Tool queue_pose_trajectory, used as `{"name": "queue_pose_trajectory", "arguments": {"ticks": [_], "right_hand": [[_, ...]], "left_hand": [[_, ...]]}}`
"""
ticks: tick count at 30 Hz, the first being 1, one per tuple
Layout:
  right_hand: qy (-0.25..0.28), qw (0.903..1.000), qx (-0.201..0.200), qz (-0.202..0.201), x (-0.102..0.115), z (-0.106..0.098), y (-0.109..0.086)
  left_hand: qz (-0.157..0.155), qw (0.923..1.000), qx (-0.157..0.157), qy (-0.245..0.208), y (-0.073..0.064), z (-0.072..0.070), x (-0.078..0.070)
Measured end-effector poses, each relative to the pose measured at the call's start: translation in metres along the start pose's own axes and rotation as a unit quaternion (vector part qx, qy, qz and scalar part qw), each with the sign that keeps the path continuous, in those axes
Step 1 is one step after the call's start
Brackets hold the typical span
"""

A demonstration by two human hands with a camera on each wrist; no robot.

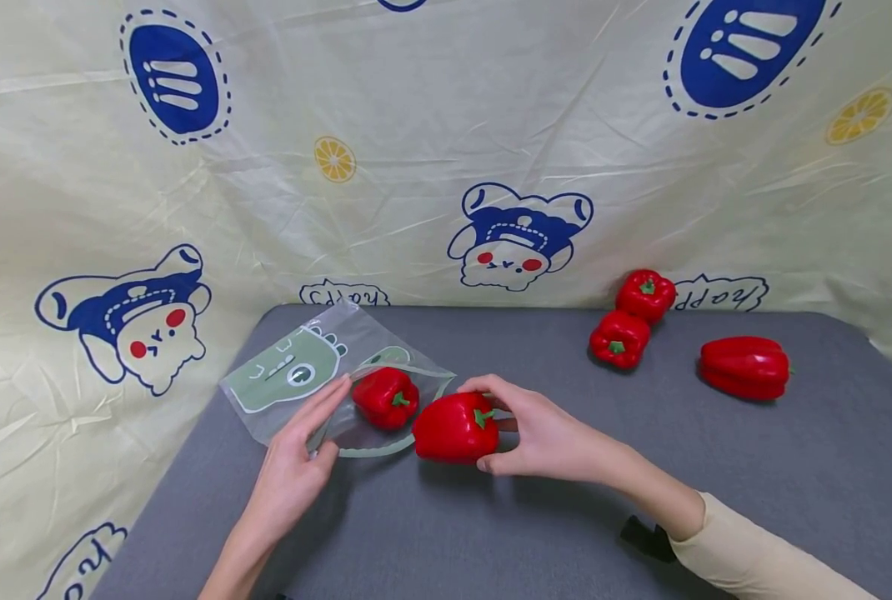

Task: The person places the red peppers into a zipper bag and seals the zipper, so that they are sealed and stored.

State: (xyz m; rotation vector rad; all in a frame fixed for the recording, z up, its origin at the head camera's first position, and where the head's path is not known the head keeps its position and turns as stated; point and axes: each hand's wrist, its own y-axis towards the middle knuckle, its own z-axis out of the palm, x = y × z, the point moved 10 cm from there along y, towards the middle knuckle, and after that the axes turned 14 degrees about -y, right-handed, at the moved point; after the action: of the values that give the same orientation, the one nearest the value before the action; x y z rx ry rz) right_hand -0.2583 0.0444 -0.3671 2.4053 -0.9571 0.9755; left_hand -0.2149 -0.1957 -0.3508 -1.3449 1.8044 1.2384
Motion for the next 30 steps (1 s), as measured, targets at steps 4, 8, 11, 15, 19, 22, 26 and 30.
{"name": "queue_pose_trajectory", "arguments": {"ticks": [4, 8, 11, 15, 19, 22, 26, 30], "right_hand": [[-0.014, 0.9998, -0.010, 0.000, 0.008, 0.007, 0.009], [-0.012, 0.9996, -0.023, 0.009, 0.015, 0.014, 0.019], [0.003, 0.9994, -0.028, 0.019, 0.019, 0.022, 0.027], [0.002, 0.9994, -0.027, 0.021, 0.023, 0.036, 0.037], [0.011, 0.9991, -0.033, 0.027, 0.022, 0.047, 0.047], [0.032, 0.9981, -0.037, 0.038, 0.020, 0.053, 0.054], [0.084, 0.9942, -0.038, 0.055, 0.020, 0.061, 0.061], [0.132, 0.9873, -0.038, 0.079, 0.020, 0.069, 0.065]], "left_hand": [[0.002, 1.0000, -0.001, 0.001, 0.001, 0.000, -0.001], [0.009, 1.0000, 0.000, 0.004, 0.000, 0.001, -0.002], [0.008, 0.9999, 0.007, -0.004, 0.000, 0.002, -0.001], [-0.017, 0.9994, 0.021, -0.021, 0.000, 0.006, 0.002], [-0.032, 0.9984, 0.035, -0.029, 0.000, 0.009, 0.004], [-0.020, 0.9986, 0.041, -0.025, 0.000, 0.010, 0.001], [-0.006, 0.9989, 0.045, -0.016, -0.001, 0.012, -0.001], [-0.002, 0.9990, 0.045, -0.008, -0.001, 0.012, -0.002]]}}
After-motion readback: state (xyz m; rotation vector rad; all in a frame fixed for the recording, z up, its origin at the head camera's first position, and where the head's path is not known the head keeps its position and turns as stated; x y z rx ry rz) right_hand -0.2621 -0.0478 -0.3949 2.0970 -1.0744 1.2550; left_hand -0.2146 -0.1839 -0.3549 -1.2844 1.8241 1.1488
